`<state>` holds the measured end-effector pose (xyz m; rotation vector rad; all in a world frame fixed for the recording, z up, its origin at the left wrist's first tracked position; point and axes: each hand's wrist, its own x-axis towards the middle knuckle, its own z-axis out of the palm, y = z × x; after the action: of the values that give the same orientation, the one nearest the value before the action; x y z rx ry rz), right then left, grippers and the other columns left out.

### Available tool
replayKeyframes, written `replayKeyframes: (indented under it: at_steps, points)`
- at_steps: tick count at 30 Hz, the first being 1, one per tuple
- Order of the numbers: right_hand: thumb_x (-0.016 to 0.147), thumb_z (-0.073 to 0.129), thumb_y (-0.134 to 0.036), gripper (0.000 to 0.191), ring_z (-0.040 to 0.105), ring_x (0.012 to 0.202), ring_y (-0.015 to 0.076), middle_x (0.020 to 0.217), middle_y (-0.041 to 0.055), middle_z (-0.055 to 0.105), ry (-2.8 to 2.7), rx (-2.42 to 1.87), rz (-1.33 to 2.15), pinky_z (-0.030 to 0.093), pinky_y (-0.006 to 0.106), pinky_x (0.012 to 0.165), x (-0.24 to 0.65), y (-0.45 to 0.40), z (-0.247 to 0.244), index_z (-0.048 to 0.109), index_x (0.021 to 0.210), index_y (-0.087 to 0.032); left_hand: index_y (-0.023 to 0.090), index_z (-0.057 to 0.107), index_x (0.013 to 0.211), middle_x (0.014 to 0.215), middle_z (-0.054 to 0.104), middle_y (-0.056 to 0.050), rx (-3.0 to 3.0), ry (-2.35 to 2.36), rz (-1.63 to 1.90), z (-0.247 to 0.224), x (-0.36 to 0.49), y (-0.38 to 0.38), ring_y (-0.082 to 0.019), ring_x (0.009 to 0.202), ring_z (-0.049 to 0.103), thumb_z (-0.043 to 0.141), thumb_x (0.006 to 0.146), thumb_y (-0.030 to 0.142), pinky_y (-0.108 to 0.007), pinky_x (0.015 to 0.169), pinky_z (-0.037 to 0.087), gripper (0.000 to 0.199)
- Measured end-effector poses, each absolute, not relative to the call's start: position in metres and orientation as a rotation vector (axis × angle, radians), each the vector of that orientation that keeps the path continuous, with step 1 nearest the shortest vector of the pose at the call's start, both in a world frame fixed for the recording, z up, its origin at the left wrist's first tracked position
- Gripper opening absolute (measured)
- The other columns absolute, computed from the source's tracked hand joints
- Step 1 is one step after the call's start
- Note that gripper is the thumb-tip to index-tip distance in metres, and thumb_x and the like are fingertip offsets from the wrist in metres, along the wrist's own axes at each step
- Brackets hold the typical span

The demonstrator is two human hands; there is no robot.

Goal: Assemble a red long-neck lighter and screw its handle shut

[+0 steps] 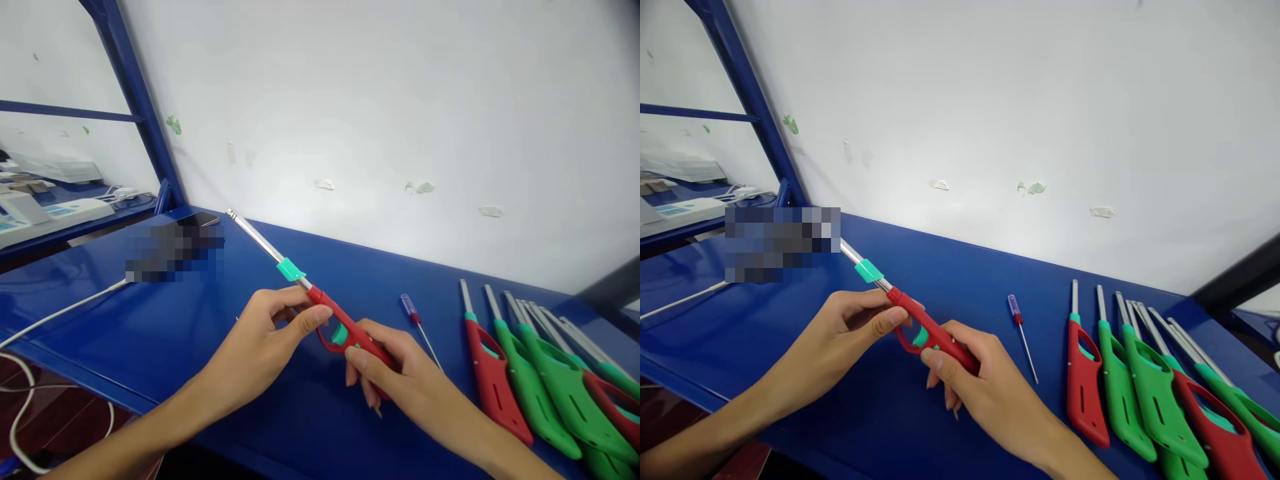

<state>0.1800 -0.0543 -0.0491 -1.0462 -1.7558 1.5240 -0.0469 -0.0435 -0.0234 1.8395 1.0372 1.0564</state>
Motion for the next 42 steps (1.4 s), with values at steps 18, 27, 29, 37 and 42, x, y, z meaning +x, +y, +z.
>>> replayKeyframes:
  at_steps: [18, 27, 29, 37, 42]
  points:
    - [0.106, 0.048, -0.057, 0.042, 0.046, 0.057, 0.0095, 0.074, -0.0033, 0.054, -1.835, -1.063, 1.351, 0.037, 0.024, 0.054, 0.177, -0.059, -0.045, 0.06, 0.09, -0.019, 0.022, 0.069, 0.132, 0.095, 0.073, -0.003, 1.504, 1.064, 1.226, -0.01, -0.053, -0.04, -0.017, 0.079, 0.062, 0.07, 0.093, 0.059, -0.025, 0.06, 0.047, 0.054]
    - [0.109, 0.045, -0.045, 0.035, 0.043, 0.058, 0.0117, 0.069, -0.005, 0.051, -2.047, -1.13, 0.858, 0.033, 0.026, 0.058, 0.171, -0.065, -0.042, 0.058, 0.085, -0.023, 0.023, 0.081, 0.106, 0.093, 0.077, -0.003, 1.284, 1.01, 1.303, -0.007, -0.071, -0.032, -0.016, 0.089, 0.065, 0.087, 0.083, 0.045, -0.027, 0.078, 0.048, 0.032]
    - [0.109, 0.044, -0.047, 0.039, 0.041, 0.055, 0.0111, 0.066, -0.0057, 0.048, -2.051, -1.128, 0.913, 0.032, 0.026, 0.056, 0.171, -0.065, -0.043, 0.057, 0.082, -0.022, 0.024, 0.08, 0.11, 0.1, 0.08, -0.005, 1.259, 0.962, 1.245, -0.01, -0.067, -0.033, -0.02, 0.099, 0.069, 0.087, 0.083, 0.043, -0.031, 0.089, 0.048, 0.034]
    - [0.11, 0.043, -0.044, 0.036, 0.042, 0.056, 0.0113, 0.068, -0.0051, 0.051, -2.064, -1.092, 0.895, 0.032, 0.026, 0.055, 0.17, -0.066, -0.044, 0.055, 0.084, -0.023, 0.02, 0.082, 0.107, 0.118, 0.079, -0.011, 1.214, 0.85, 1.138, -0.02, -0.053, -0.043, -0.03, 0.125, 0.064, 0.07, 0.098, 0.047, -0.041, 0.107, 0.043, 0.031]
    - [0.109, 0.044, -0.038, 0.025, 0.046, 0.059, 0.0124, 0.072, -0.0044, 0.055, -2.071, -1.079, 0.854, 0.034, 0.026, 0.057, 0.167, -0.07, -0.046, 0.058, 0.094, -0.023, 0.021, 0.081, 0.11, 0.106, 0.081, -0.009, 1.207, 0.843, 1.176, -0.023, -0.047, -0.049, -0.029, 0.117, 0.068, 0.065, 0.1, 0.048, -0.045, 0.114, 0.039, 0.032]
